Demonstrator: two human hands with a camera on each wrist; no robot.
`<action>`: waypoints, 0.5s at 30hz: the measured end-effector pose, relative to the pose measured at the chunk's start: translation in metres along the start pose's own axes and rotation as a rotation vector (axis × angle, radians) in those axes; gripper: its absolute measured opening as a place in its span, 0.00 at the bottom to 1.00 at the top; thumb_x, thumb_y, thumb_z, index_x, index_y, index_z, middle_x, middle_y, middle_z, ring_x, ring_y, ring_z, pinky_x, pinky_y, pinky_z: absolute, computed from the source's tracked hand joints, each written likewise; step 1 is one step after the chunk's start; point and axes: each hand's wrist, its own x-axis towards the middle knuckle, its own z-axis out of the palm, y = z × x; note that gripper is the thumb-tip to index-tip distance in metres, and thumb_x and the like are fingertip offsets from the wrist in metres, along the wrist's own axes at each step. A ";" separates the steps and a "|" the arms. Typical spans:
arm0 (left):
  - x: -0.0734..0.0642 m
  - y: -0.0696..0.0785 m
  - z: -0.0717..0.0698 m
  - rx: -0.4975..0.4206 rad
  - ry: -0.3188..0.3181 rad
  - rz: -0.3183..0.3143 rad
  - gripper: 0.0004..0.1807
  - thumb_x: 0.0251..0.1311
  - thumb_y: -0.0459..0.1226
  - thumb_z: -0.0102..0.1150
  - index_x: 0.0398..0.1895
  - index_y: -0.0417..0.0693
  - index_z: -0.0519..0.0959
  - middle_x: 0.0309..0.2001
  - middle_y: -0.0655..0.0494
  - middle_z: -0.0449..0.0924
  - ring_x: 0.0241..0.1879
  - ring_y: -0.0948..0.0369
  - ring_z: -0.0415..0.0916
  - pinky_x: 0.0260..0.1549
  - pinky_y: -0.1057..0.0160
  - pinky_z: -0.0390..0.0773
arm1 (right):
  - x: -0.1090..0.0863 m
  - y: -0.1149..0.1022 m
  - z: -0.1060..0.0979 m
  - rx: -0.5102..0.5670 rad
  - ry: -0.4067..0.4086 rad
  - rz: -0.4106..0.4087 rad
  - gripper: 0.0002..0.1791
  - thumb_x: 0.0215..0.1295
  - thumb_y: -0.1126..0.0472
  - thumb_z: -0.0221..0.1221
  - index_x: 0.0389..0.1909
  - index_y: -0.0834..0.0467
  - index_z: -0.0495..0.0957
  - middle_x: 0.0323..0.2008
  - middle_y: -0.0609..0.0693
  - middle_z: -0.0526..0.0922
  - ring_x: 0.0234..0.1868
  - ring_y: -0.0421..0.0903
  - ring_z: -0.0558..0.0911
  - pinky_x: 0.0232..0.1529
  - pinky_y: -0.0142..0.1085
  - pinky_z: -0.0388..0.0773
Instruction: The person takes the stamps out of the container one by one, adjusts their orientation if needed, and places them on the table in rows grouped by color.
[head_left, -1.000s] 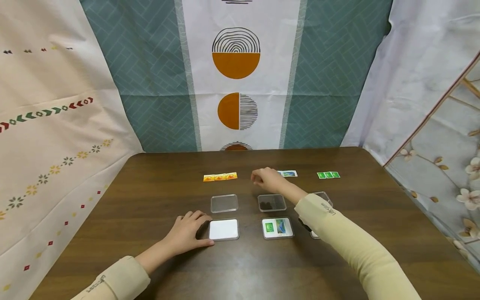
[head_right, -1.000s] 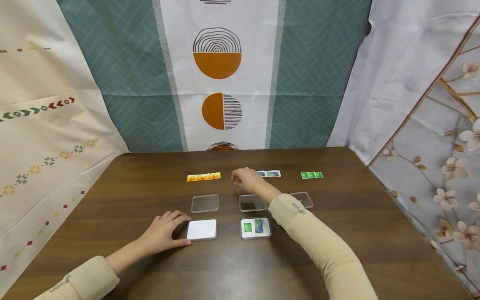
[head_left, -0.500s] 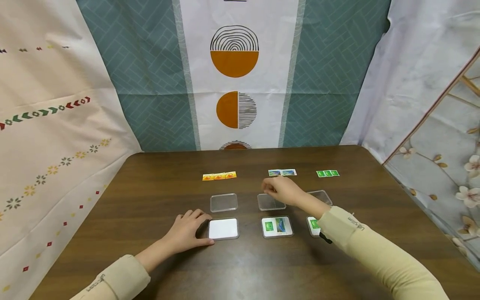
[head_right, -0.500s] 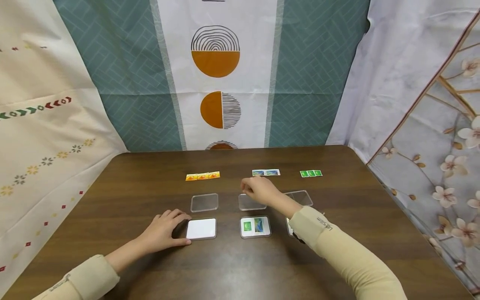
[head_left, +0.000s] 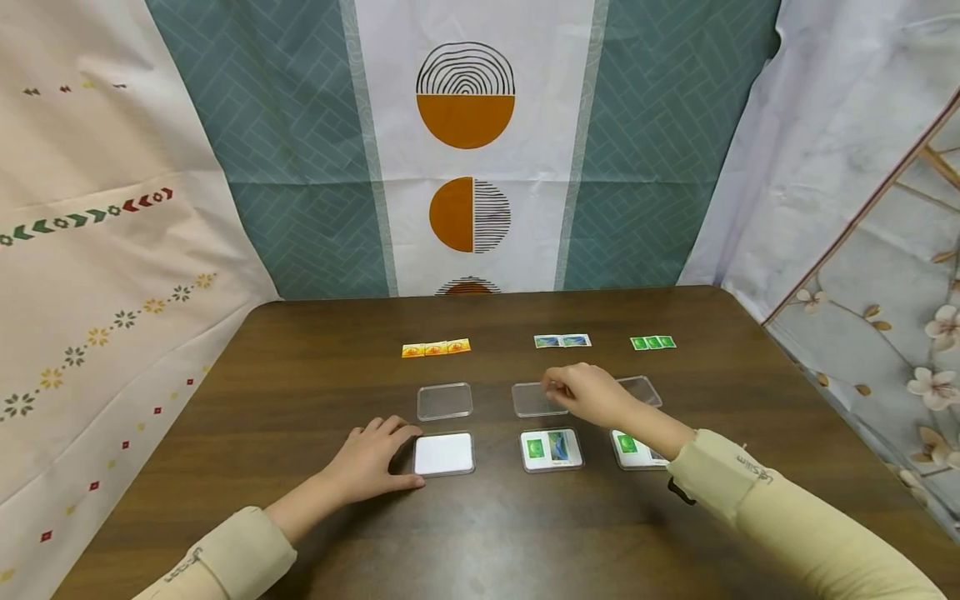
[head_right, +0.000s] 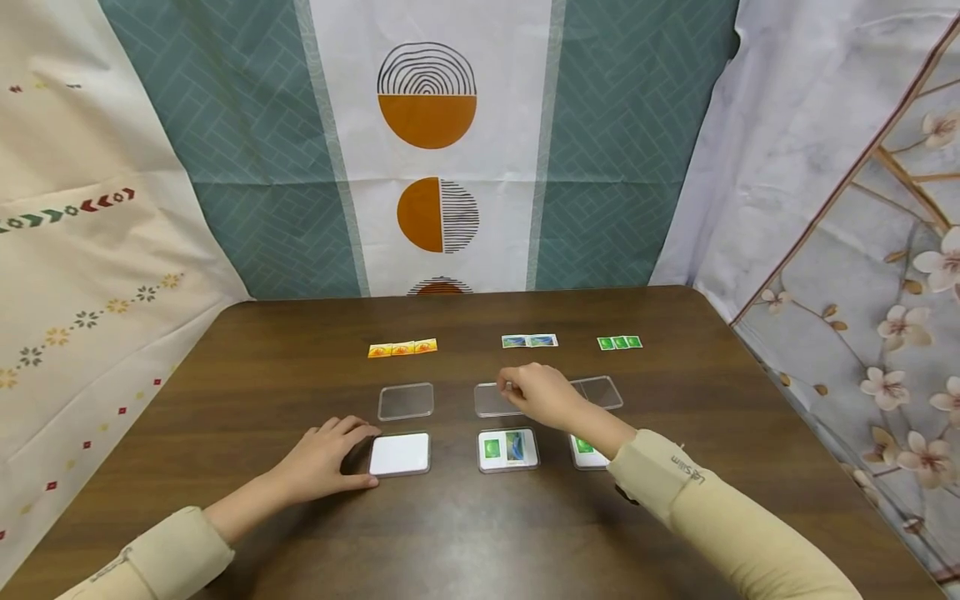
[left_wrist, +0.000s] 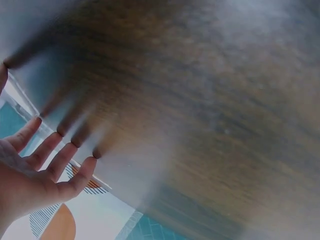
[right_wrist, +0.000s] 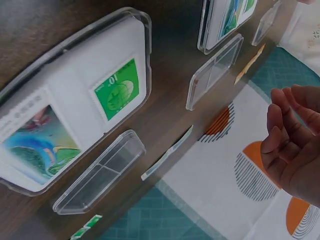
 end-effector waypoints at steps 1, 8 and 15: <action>0.000 0.000 -0.001 -0.001 -0.003 -0.001 0.37 0.44 0.59 0.67 0.56 0.50 0.74 0.50 0.52 0.75 0.50 0.50 0.73 0.41 0.44 0.73 | -0.002 0.000 0.000 -0.003 -0.003 0.000 0.03 0.60 0.67 0.60 0.34 0.59 0.80 0.24 0.45 0.81 0.22 0.33 0.69 0.25 0.27 0.68; 0.002 0.005 -0.003 -0.014 0.003 0.021 0.38 0.41 0.60 0.69 0.55 0.50 0.76 0.49 0.52 0.77 0.48 0.49 0.74 0.39 0.45 0.73 | -0.011 -0.003 -0.002 -0.031 0.000 0.004 0.03 0.59 0.68 0.60 0.32 0.59 0.81 0.24 0.44 0.81 0.22 0.33 0.69 0.25 0.26 0.68; 0.010 0.017 -0.006 -0.034 0.053 0.082 0.34 0.43 0.57 0.69 0.52 0.51 0.77 0.47 0.53 0.78 0.47 0.51 0.75 0.37 0.48 0.73 | -0.019 -0.002 -0.004 -0.043 0.023 0.005 0.02 0.58 0.68 0.61 0.32 0.59 0.81 0.23 0.43 0.79 0.22 0.33 0.68 0.25 0.26 0.67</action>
